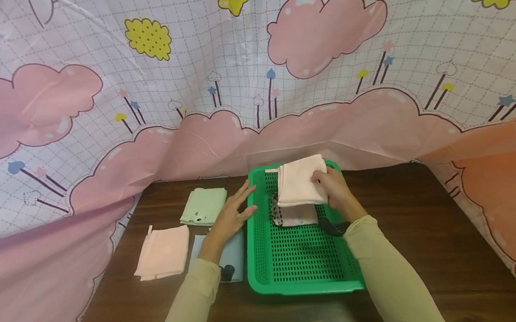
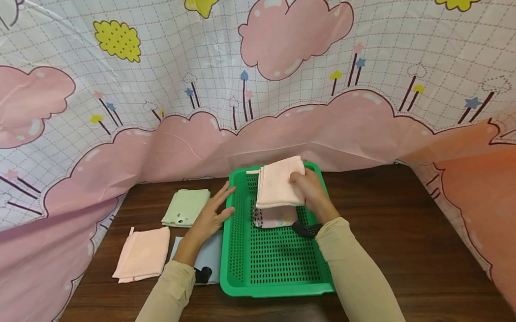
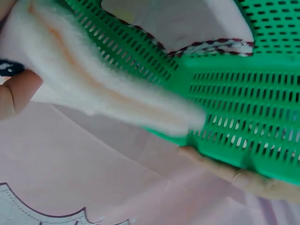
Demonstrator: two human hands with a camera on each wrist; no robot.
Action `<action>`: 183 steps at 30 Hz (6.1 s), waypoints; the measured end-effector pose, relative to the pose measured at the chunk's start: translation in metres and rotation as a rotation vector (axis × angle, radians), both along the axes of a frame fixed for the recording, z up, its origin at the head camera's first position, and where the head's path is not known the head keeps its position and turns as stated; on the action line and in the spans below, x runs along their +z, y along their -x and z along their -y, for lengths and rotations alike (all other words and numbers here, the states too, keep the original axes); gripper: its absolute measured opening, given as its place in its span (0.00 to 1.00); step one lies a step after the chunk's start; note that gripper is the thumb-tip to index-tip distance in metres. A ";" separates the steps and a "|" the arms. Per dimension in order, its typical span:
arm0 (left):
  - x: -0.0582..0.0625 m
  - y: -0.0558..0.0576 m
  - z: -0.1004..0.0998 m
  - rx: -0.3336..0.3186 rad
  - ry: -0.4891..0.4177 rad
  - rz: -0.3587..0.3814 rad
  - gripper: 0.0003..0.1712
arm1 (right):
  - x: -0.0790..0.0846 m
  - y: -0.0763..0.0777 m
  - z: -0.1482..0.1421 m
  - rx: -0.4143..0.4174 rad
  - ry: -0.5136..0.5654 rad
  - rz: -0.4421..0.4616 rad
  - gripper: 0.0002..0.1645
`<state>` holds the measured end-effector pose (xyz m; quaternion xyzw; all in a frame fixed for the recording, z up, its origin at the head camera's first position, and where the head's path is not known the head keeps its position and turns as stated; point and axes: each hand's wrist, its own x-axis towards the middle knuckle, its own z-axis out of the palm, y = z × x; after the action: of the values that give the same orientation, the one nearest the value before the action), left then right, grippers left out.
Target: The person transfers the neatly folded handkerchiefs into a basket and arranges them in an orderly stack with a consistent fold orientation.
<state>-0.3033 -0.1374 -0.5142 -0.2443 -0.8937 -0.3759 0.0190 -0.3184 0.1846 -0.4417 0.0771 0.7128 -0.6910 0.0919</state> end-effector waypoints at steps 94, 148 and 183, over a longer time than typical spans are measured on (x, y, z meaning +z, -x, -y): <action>0.002 -0.001 0.002 0.031 0.032 -0.018 0.36 | -0.022 -0.006 0.034 0.207 -0.869 -0.129 0.32; 0.037 -0.011 0.002 0.242 0.297 -0.185 0.35 | 0.053 -0.034 -0.014 0.275 -1.157 -0.241 0.57; 0.040 -0.047 0.008 0.483 0.351 -0.110 0.45 | 0.025 -0.070 -0.087 0.559 -1.033 -0.463 0.46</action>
<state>-0.2566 -0.1451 -0.4741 -0.0440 -0.9749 -0.1864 0.1137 -0.2482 0.2717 -0.4165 -0.2290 0.9492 -0.2061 0.0633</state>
